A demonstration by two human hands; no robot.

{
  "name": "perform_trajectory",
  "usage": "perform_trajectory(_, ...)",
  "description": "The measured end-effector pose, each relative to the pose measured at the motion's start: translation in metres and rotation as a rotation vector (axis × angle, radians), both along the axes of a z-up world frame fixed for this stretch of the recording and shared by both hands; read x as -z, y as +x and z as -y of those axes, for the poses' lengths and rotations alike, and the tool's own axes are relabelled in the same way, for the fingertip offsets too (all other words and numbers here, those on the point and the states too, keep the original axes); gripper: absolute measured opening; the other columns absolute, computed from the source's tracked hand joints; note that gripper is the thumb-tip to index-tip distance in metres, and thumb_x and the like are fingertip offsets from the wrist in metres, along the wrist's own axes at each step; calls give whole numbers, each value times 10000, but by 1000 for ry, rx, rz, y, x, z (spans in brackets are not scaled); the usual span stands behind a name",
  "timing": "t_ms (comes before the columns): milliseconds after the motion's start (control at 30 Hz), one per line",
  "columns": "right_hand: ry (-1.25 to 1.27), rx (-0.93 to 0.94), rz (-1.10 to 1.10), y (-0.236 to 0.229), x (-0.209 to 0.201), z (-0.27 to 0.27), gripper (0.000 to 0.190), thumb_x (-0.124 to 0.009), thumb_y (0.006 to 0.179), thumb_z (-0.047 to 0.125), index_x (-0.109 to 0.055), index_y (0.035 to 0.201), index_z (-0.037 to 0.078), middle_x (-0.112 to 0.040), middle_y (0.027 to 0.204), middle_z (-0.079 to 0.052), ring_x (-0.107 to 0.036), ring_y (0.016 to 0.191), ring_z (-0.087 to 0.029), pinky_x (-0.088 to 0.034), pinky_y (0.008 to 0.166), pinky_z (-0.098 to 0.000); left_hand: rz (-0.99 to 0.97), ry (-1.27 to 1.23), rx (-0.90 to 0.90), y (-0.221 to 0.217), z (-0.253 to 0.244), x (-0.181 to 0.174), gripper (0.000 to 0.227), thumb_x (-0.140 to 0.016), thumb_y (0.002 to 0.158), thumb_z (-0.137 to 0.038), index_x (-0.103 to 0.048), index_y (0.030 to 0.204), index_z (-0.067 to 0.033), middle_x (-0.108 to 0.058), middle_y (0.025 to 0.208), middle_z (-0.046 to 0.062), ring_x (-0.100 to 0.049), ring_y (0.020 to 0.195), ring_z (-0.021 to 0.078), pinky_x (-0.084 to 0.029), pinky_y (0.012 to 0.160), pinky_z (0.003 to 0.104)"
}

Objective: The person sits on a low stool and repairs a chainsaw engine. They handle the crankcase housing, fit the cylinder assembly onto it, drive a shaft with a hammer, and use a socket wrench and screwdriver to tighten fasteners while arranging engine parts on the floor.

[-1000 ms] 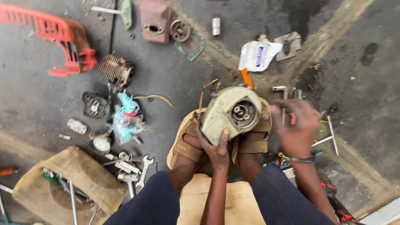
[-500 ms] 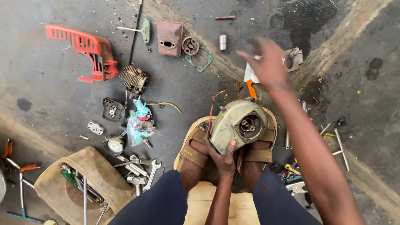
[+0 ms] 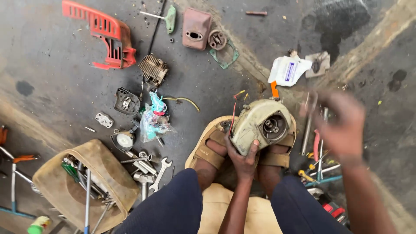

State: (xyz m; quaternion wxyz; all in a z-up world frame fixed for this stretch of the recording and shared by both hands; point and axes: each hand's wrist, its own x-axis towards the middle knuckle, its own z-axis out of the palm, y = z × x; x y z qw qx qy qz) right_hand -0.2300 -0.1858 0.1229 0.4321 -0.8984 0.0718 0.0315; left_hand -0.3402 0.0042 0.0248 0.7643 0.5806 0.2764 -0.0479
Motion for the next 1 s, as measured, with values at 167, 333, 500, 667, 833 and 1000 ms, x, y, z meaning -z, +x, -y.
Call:
perform_trajectory(167,-151,15,-96,-47,-4,-38,335,-854,777,71,-763,1099,49,-757,1063,-86,-716,903,-171,-562,752,-312,12,-26,-21,10,2,-7,733,-777,846,-240,-415,1429,15,-548,1355,179,-552,1245,271,-449,1085,396)
perform_trajectory(333,-183,-1,-70,-41,-2,-55,300,-811,841,36,-747,1134,37,-759,1134,-109,-749,1024,-212,-568,858,-328,9,1,-9,14,-2,-12,732,-769,852,-243,-416,1439,14,-544,1354,175,-547,1243,263,-452,1076,395)
perform_trajectory(500,-221,-103,-65,-36,-10,-59,292,-785,859,41,-731,1145,26,-747,1119,-121,-737,1016,-267,-572,858,-341,14,-11,-6,12,-2,-9,700,-769,879,-240,-417,1425,20,-558,1335,188,-562,1227,264,-468,1074,396)
perform_trajectory(667,-373,-207,-96,-32,-10,-63,295,-791,826,47,-750,1118,38,-742,1060,-127,-709,944,-306,-553,812,-399,12,-9,-10,11,-3,-10,710,-766,876,-239,-402,1429,18,-555,1345,181,-558,1233,260,-467,1073,395)
perform_trajectory(833,-424,-288,-77,-30,-4,-66,300,-761,841,28,-719,1137,3,-719,1044,-141,-680,958,-323,-542,842,-419,-4,-33,-14,12,-4,-9,720,-772,882,-279,-406,1431,8,-568,1340,187,-579,1232,254,-489,1061,401)
perform_trajectory(1000,-490,-324,-110,-30,1,-63,260,-772,864,114,-716,1095,9,-696,923,-165,-675,864,-354,-535,760,-452,18,6,-10,9,-3,-5,731,-784,893,-304,-414,1440,10,-575,1347,186,-584,1245,254,-488,1080,402)
